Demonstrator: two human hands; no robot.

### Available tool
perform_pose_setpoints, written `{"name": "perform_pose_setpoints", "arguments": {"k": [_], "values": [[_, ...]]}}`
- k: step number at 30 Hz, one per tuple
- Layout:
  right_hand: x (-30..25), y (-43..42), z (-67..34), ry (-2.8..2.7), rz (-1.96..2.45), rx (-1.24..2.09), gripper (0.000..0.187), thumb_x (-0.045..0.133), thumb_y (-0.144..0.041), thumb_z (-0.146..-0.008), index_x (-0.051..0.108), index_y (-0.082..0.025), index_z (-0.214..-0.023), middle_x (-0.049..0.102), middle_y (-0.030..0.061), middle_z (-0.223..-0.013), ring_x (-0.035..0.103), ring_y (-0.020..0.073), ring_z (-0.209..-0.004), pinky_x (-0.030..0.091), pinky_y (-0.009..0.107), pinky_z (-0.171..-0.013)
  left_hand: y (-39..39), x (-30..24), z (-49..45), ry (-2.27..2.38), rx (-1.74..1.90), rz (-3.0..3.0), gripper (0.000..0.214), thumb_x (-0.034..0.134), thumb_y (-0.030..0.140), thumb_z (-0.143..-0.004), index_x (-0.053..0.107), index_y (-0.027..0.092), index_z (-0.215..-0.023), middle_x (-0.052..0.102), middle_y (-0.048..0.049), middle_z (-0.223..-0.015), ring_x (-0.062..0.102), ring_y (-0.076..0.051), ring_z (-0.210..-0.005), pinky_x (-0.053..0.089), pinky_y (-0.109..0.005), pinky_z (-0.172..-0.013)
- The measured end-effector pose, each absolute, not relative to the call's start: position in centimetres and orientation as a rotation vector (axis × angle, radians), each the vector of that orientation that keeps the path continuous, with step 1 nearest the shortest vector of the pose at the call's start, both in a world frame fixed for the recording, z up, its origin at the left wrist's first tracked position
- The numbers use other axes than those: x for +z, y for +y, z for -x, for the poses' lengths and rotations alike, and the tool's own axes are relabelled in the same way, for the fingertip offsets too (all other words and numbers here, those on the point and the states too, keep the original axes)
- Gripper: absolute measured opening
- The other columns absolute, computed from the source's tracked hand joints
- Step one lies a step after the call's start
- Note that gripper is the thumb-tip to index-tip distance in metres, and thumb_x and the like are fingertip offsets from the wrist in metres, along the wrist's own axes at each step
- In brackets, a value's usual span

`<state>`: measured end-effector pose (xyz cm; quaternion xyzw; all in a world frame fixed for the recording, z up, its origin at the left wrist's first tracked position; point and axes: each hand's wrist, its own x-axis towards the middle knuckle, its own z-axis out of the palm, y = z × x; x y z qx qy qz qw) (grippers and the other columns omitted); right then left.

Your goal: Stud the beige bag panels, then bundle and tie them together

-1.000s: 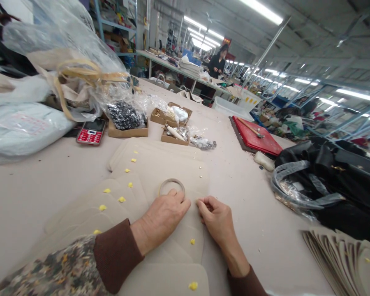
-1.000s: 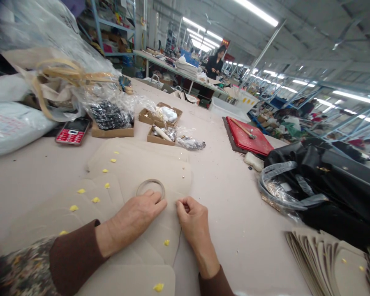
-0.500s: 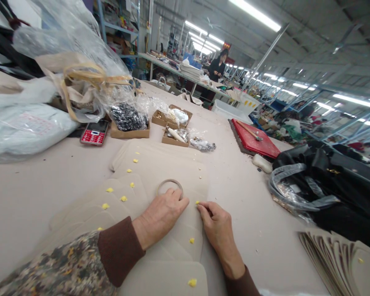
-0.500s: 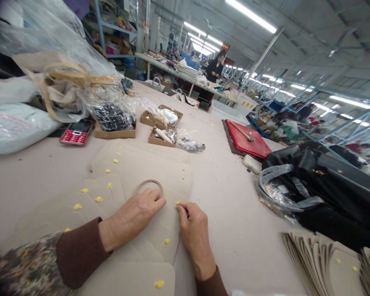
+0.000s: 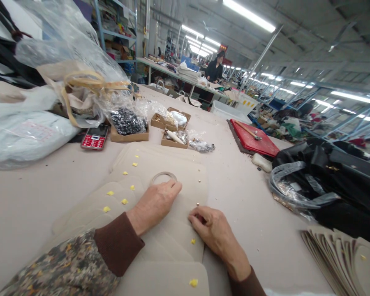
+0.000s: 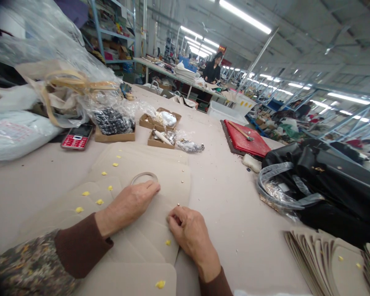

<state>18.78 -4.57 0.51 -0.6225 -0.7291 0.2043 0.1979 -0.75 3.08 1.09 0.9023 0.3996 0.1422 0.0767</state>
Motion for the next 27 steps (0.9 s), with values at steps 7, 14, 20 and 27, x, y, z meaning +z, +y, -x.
{"name": "perform_pose_setpoints", "arguments": {"k": [7, 14, 20, 27], "values": [[0.8, -4.8, -18.7, -1.588, 1.551, 0.665, 0.016, 0.058, -0.026, -0.088, 0.07, -0.019, -0.096, 0.072, 0.0028, -0.083, 0.064, 0.0151, -0.072, 0.048, 0.024, -0.065, 1.9, 0.0, 1.1, 0.759, 0.921, -2.551, 0.024, 0.044, 0.02, -0.098, 0.051, 0.019, -0.12, 0.071, -0.0052, -0.1, 0.069, -0.016, -0.087, 0.053, -0.026, -0.075], [1.6, -4.7, -17.7, -1.862, 1.272, 0.362, 0.016, 0.052, -0.015, -0.091, 0.066, -0.02, -0.098, 0.069, 0.0059, -0.088, 0.063, 0.0156, -0.079, 0.051, 0.027, -0.072, 0.9, 0.0, 0.7, 0.721, 0.806, -2.587, 0.035, 0.04, 0.018, -0.098, 0.036, 0.015, -0.133, 0.071, -0.0088, -0.101, 0.07, -0.02, -0.085, 0.054, -0.03, -0.07], [0.8, -4.8, -17.1, -1.931, 1.316, 0.135, 0.019, 0.047, -0.011, -0.087, 0.062, -0.019, -0.08, 0.065, 0.0025, -0.07, 0.059, 0.0134, -0.063, 0.048, 0.024, -0.062, 0.3, 0.8, 0.2, 0.746, 0.634, -2.533, 0.022, 0.041, 0.016, -0.096, 0.044, 0.018, -0.118, 0.068, -0.0037, -0.092, 0.067, -0.019, -0.078, 0.047, -0.028, -0.061], [0.4, -4.9, -17.0, -1.762, 1.466, 0.166, 0.017, 0.05, -0.013, -0.081, 0.067, -0.018, -0.08, 0.065, 0.0022, -0.068, 0.06, 0.0131, -0.059, 0.048, 0.024, -0.06, 0.5, 1.0, -0.3, 0.86, 0.675, -2.547, 0.015, 0.042, 0.012, -0.093, 0.05, 0.019, -0.083, 0.058, 0.0016, -0.07, 0.055, -0.014, -0.06, 0.034, -0.027, -0.054]]}}
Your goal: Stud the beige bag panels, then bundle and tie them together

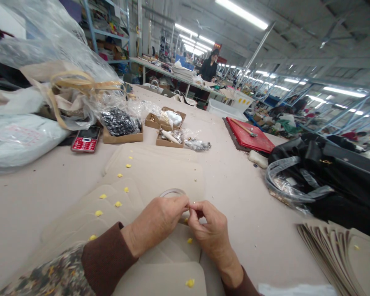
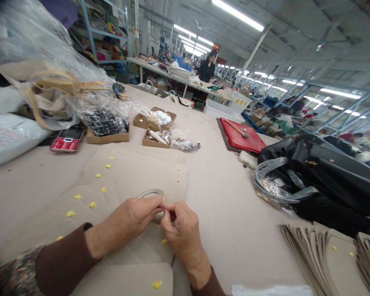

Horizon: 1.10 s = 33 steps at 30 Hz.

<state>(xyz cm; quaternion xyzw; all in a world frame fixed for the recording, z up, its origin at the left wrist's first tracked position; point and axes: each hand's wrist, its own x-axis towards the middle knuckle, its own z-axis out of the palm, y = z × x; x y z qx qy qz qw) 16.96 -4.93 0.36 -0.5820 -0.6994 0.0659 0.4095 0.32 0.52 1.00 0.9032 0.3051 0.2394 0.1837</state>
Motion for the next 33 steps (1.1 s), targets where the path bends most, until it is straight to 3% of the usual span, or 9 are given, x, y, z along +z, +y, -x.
{"name": "perform_pose_setpoints", "arguments": {"k": [6, 16, 21, 25, 30, 33], "values": [[1.3, -4.6, -16.2, -1.177, 1.548, 0.878, 0.019, 0.061, -0.034, -0.079, 0.063, -0.017, -0.071, 0.06, -0.0015, -0.052, 0.055, 0.0117, -0.042, 0.045, 0.022, -0.044, 0.4, 0.9, -0.9, 0.819, 1.004, -2.585, 0.023, 0.035, 0.01, -0.092, 0.047, 0.019, -0.075, 0.052, 0.002, -0.063, 0.048, -0.013, -0.053, 0.032, -0.028, -0.051], [0.8, -3.6, -17.4, -0.868, 1.564, 0.982, 0.028, 0.072, -0.042, -0.066, 0.062, -0.015, -0.066, 0.057, -0.0035, -0.046, 0.054, 0.0102, -0.038, 0.046, 0.02, -0.04, -0.2, 0.4, -0.9, 0.769, 1.104, -2.547, 0.021, 0.037, 0.011, -0.094, 0.052, 0.018, -0.081, 0.057, 0.0009, -0.068, 0.054, -0.012, -0.06, 0.039, -0.025, -0.056], [-0.4, -3.4, -20.2, -0.86, 1.658, 1.171, 0.037, 0.078, -0.046, -0.06, 0.067, -0.012, -0.07, 0.062, -0.0007, -0.053, 0.056, 0.009, -0.041, 0.049, 0.019, -0.043, 0.5, 0.6, -0.6, 0.989, 0.695, -2.757, 0.017, 0.043, 0.009, -0.093, 0.053, 0.018, -0.083, 0.059, -0.0006, -0.073, 0.056, -0.016, -0.065, 0.041, -0.027, -0.058], [-0.7, -3.6, -20.3, -1.031, 1.721, 1.088, 0.037, 0.073, -0.049, -0.068, 0.068, -0.013, -0.072, 0.064, 0.0008, -0.055, 0.059, 0.0106, -0.044, 0.05, 0.02, -0.046, 1.1, 0.7, -0.6, 1.068, 0.317, -2.817, 0.013, 0.047, 0.01, -0.092, 0.055, 0.017, -0.087, 0.062, -0.0043, -0.084, 0.057, -0.022, -0.079, 0.045, -0.031, -0.064], [-1.1, -3.4, -19.3, -1.31, 1.84, 0.843, 0.03, 0.061, -0.044, -0.079, 0.066, -0.016, -0.071, 0.062, -0.0002, -0.054, 0.055, 0.0124, -0.044, 0.045, 0.022, -0.044, 1.1, 0.9, -1.0, 1.054, 0.216, -2.799, 0.011, 0.046, 0.013, -0.093, 0.056, 0.017, -0.091, 0.062, -0.0065, -0.09, 0.054, -0.024, -0.083, 0.047, -0.036, -0.07], [-1.1, -2.9, -18.9, -1.508, 1.893, 0.622, 0.025, 0.057, -0.037, -0.081, 0.068, -0.017, -0.07, 0.067, 0.0018, -0.06, 0.059, 0.0145, -0.052, 0.045, 0.024, -0.052, 1.1, 1.0, -1.0, 1.051, 0.195, -2.792, 0.013, 0.045, 0.013, -0.094, 0.057, 0.016, -0.091, 0.062, -0.0071, -0.092, 0.054, -0.025, -0.084, 0.047, -0.038, -0.074]]}}
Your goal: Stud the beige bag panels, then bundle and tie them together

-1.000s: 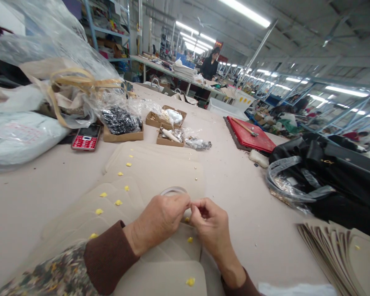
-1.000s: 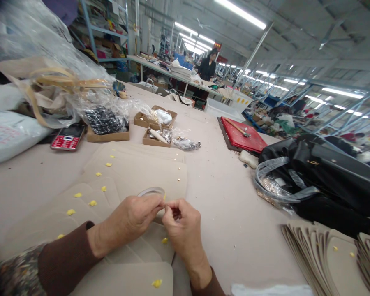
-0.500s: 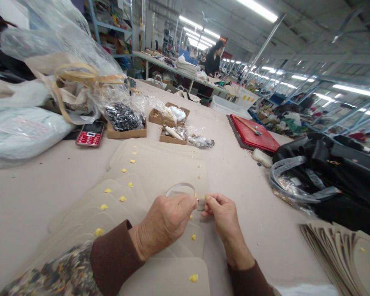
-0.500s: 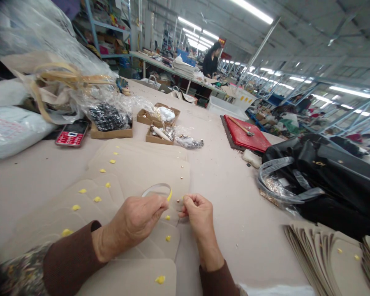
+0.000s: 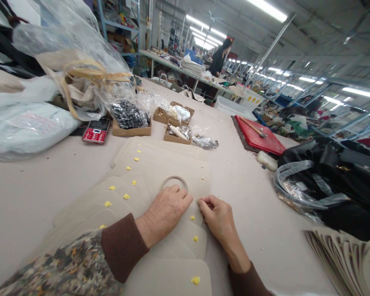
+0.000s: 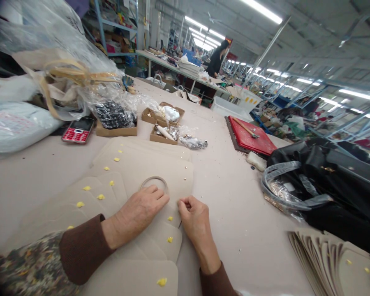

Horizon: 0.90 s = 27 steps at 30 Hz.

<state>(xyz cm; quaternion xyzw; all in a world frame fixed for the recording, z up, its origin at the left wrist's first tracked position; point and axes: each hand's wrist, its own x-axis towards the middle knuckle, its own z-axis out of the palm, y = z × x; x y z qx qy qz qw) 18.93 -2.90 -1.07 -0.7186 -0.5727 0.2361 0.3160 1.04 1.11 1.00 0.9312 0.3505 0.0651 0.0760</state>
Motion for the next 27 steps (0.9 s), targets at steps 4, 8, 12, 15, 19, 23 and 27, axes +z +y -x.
{"name": "perform_pose_setpoints", "arguments": {"k": [4, 8, 12, 15, 19, 23, 27], "values": [[-1.2, -2.5, -19.0, -1.603, 1.933, 0.489, 0.018, 0.056, -0.031, -0.081, 0.068, -0.018, -0.082, 0.066, 0.0002, -0.06, 0.061, 0.0158, -0.055, 0.044, 0.026, -0.057, 1.3, 0.8, -1.0, 1.05, 0.183, -2.783, 0.015, 0.043, 0.011, -0.094, 0.057, 0.016, -0.092, 0.061, -0.0069, -0.093, 0.054, -0.025, -0.085, 0.046, -0.04, -0.078], [-1.3, -3.3, -19.7, -1.388, 1.944, 0.647, 0.028, 0.06, -0.04, -0.08, 0.061, -0.018, -0.098, 0.061, -0.0033, -0.053, 0.056, 0.0156, -0.046, 0.044, 0.025, -0.048, 1.5, 0.6, -0.7, 1.075, 0.238, -2.784, 0.014, 0.044, 0.009, -0.092, 0.056, 0.016, -0.092, 0.06, -0.007, -0.094, 0.052, -0.025, -0.087, 0.044, -0.04, -0.078], [-1.3, -4.7, -19.9, -1.387, 1.857, 0.758, 0.028, 0.055, -0.044, -0.084, 0.066, -0.019, -0.082, 0.068, 0.0033, -0.067, 0.062, 0.0172, -0.056, 0.049, 0.027, -0.054, 1.8, 0.6, -0.4, 1.075, 0.257, -2.77, 0.014, 0.045, 0.008, -0.092, 0.056, 0.017, -0.09, 0.06, -0.0068, -0.093, 0.051, -0.024, -0.086, 0.043, -0.037, -0.077], [-1.4, -4.8, -19.5, -1.616, 1.854, 0.484, 0.024, 0.053, -0.035, -0.087, 0.071, -0.02, -0.081, 0.073, 0.0054, -0.08, 0.066, 0.019, -0.071, 0.048, 0.029, -0.069, 2.0, 0.3, -0.3, 1.063, 0.278, -2.785, 0.014, 0.045, 0.006, -0.09, 0.055, 0.017, -0.089, 0.06, -0.0065, -0.092, 0.05, -0.023, -0.085, 0.042, -0.038, -0.076], [-1.6, -3.7, -18.8, -1.721, 1.911, 0.313, 0.025, 0.05, -0.031, -0.09, 0.069, -0.019, -0.08, 0.071, 0.0045, -0.074, 0.065, 0.0185, -0.069, 0.043, 0.028, -0.067, 2.0, -0.2, -0.3, 1.005, 0.356, -2.819, 0.014, 0.046, 0.006, -0.088, 0.054, 0.017, -0.088, 0.058, -0.0052, -0.088, 0.05, -0.023, -0.082, 0.042, -0.039, -0.077], [-1.1, -2.9, -18.8, -1.763, 1.928, 0.375, 0.022, 0.053, -0.029, -0.088, 0.069, -0.019, -0.078, 0.07, 0.0029, -0.071, 0.063, 0.0166, -0.065, 0.041, 0.026, -0.065, 2.0, -0.1, 0.0, 0.965, 0.457, -2.818, 0.014, 0.045, 0.006, -0.089, 0.054, 0.017, -0.088, 0.058, -0.0047, -0.086, 0.05, -0.022, -0.079, 0.043, -0.037, -0.076], [-0.1, -3.4, -19.2, -1.773, 1.919, 0.614, 0.02, 0.057, -0.027, -0.085, 0.069, -0.019, -0.072, 0.069, -0.0003, -0.066, 0.06, 0.0142, -0.061, 0.039, 0.024, -0.06, 2.5, 0.4, 0.4, 0.916, 0.647, -2.735, 0.015, 0.043, 0.009, -0.093, 0.054, 0.017, -0.086, 0.059, -0.0032, -0.081, 0.054, -0.02, -0.075, 0.045, -0.032, -0.069]]}}
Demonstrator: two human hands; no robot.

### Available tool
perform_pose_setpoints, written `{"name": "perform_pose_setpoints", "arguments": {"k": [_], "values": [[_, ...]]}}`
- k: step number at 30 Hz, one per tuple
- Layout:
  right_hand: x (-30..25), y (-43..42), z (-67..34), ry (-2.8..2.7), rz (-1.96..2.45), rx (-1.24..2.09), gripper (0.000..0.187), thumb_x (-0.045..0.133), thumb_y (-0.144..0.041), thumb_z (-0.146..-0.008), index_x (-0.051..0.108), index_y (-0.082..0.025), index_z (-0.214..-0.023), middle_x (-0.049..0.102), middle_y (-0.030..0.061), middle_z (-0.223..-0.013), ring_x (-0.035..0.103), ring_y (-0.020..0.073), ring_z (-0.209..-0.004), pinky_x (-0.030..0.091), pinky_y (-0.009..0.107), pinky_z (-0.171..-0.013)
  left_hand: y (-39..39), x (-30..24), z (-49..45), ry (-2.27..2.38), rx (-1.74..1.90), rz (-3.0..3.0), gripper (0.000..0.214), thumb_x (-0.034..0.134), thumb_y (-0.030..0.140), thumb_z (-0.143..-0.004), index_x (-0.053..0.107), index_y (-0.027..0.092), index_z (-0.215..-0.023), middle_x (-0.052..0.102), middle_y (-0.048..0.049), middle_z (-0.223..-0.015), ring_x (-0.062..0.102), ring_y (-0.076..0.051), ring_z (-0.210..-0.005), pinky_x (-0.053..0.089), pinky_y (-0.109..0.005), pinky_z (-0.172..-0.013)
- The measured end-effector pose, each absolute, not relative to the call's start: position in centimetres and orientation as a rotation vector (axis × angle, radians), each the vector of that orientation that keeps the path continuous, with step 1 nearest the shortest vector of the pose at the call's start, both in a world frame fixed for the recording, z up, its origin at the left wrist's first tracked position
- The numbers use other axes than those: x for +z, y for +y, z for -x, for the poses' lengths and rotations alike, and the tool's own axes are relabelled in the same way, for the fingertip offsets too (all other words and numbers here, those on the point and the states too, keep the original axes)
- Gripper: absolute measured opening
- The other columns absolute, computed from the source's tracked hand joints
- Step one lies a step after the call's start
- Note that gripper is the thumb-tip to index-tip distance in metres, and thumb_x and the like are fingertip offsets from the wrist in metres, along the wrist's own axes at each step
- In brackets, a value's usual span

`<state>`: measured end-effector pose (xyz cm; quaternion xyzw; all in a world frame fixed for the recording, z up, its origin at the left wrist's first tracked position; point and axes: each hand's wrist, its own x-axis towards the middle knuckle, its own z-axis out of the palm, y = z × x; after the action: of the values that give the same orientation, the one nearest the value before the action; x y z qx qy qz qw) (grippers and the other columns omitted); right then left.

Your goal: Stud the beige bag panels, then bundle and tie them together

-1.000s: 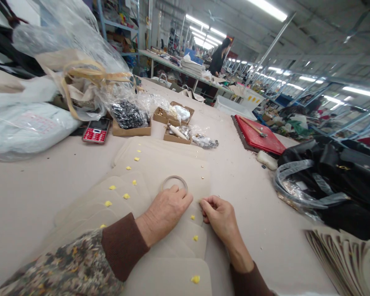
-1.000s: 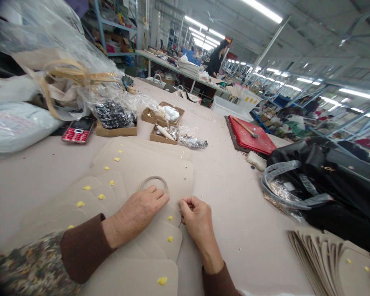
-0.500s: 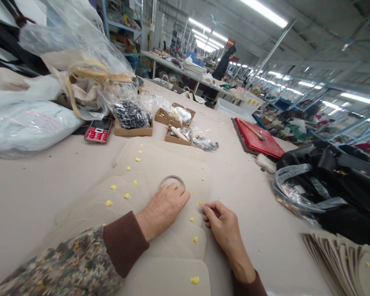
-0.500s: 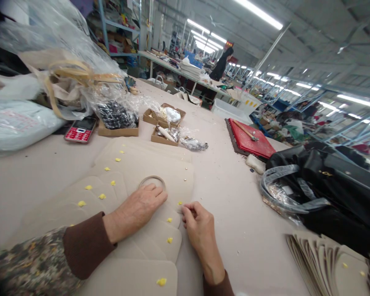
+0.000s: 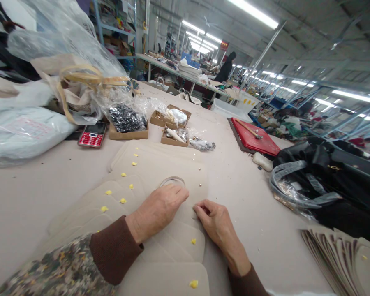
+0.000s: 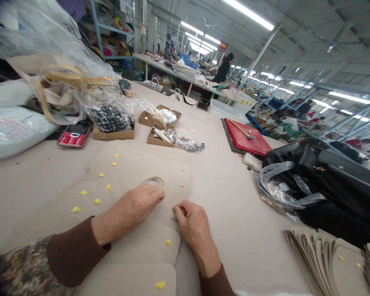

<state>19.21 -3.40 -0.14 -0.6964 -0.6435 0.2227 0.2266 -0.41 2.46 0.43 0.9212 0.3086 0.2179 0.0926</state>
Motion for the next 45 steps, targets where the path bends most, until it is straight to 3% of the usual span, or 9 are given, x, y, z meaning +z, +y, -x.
{"name": "perform_pose_setpoints", "arguments": {"k": [5, 11, 16, 20, 25, 31, 35, 42, 45], "values": [[0.6, -4.2, -19.6, -1.787, 1.858, 0.932, 0.017, 0.06, -0.021, -0.08, 0.069, -0.018, -0.065, 0.064, -0.0029, -0.057, 0.056, 0.0119, -0.054, 0.035, 0.022, -0.05, 2.7, 0.4, 0.7, 0.742, 0.978, -2.589, 0.014, 0.045, 0.016, -0.096, 0.056, 0.017, -0.104, 0.068, -0.0027, -0.087, 0.065, -0.016, -0.078, 0.052, -0.026, -0.071], [0.5, -4.3, -19.1, -1.637, 1.443, 0.541, 0.019, 0.058, -0.021, -0.088, 0.068, -0.017, -0.103, 0.071, 0.0037, -0.087, 0.063, 0.0142, -0.074, 0.048, 0.024, -0.067, 2.1, -0.2, 0.4, 0.696, 0.953, -2.607, 0.042, 0.039, 0.023, -0.1, 0.032, 0.017, -0.141, 0.07, -0.0084, -0.108, 0.07, -0.018, -0.092, 0.057, -0.029, -0.077], [1.2, -4.1, -18.0, -1.861, 1.22, 0.306, 0.017, 0.051, -0.011, -0.09, 0.065, -0.017, -0.098, 0.068, 0.0062, -0.087, 0.062, 0.0152, -0.08, 0.049, 0.026, -0.072, 1.5, -0.3, -0.2, 0.719, 0.911, -2.632, 0.034, 0.037, 0.024, -0.101, 0.034, 0.016, -0.134, 0.072, -0.0085, -0.099, 0.071, -0.02, -0.082, 0.057, -0.029, -0.068], [0.7, -4.1, -17.7, -1.892, 1.245, 0.174, 0.017, 0.049, -0.01, -0.088, 0.063, -0.018, -0.084, 0.066, 0.0033, -0.073, 0.06, 0.0137, -0.066, 0.047, 0.024, -0.064, 1.1, 0.1, -0.3, 0.67, 0.848, -2.564, 0.031, 0.037, 0.017, -0.099, 0.037, 0.018, -0.129, 0.069, -0.0074, -0.104, 0.068, -0.018, -0.091, 0.055, -0.028, -0.074], [0.1, -4.5, -17.5, -1.823, 1.408, 0.113, 0.018, 0.047, -0.013, -0.084, 0.063, -0.02, -0.077, 0.064, 0.0011, -0.066, 0.058, 0.0121, -0.058, 0.046, 0.023, -0.059, 1.2, 0.8, -0.5, 0.78, 0.635, -2.488, 0.01, 0.042, 0.017, -0.097, 0.052, 0.019, -0.097, 0.064, -0.0011, -0.083, 0.063, -0.016, -0.074, 0.047, -0.026, -0.064], [0.6, -4.2, -16.9, -1.388, 1.561, 0.61, 0.014, 0.055, -0.026, -0.08, 0.064, -0.018, -0.073, 0.063, -0.0004, -0.058, 0.056, 0.0114, -0.048, 0.047, 0.022, -0.05, 1.0, 0.5, -1.3, 0.804, 0.836, -2.565, 0.02, 0.037, 0.015, -0.096, 0.05, 0.018, -0.081, 0.056, 0.0012, -0.068, 0.053, -0.013, -0.06, 0.037, -0.025, -0.056], [0.0, -3.1, -18.7, -0.94, 1.631, 0.915, 0.026, 0.066, -0.041, -0.071, 0.062, -0.016, -0.07, 0.059, -0.0022, -0.05, 0.054, 0.0118, -0.04, 0.044, 0.022, -0.04, 0.9, 0.4, -1.3, 0.793, 0.995, -2.638, 0.022, 0.037, 0.014, -0.096, 0.05, 0.018, -0.08, 0.056, 0.0009, -0.068, 0.054, -0.013, -0.06, 0.038, -0.025, -0.056], [-1.7, -2.3, -21.1, -1.033, 1.634, 1.032, 0.037, 0.07, -0.05, -0.073, 0.068, -0.012, -0.077, 0.062, -0.0003, -0.058, 0.056, 0.0093, -0.045, 0.046, 0.02, -0.046, 2.7, 1.2, -0.7, 1.153, 0.22, -2.851, 0.013, 0.048, 0.008, -0.091, 0.057, 0.016, -0.091, 0.062, -0.0068, -0.09, 0.057, -0.024, -0.085, 0.047, -0.032, -0.066], [-1.7, -2.1, -20.5, -1.125, 1.701, 0.956, 0.036, 0.066, -0.05, -0.076, 0.066, -0.014, -0.076, 0.06, -0.0016, -0.056, 0.054, 0.01, -0.044, 0.045, 0.02, -0.044, 2.6, 1.6, -0.8, 1.139, 0.137, -2.843, 0.014, 0.046, 0.008, -0.092, 0.057, 0.016, -0.091, 0.061, -0.0084, -0.094, 0.055, -0.024, -0.088, 0.048, -0.034, -0.07]]}}
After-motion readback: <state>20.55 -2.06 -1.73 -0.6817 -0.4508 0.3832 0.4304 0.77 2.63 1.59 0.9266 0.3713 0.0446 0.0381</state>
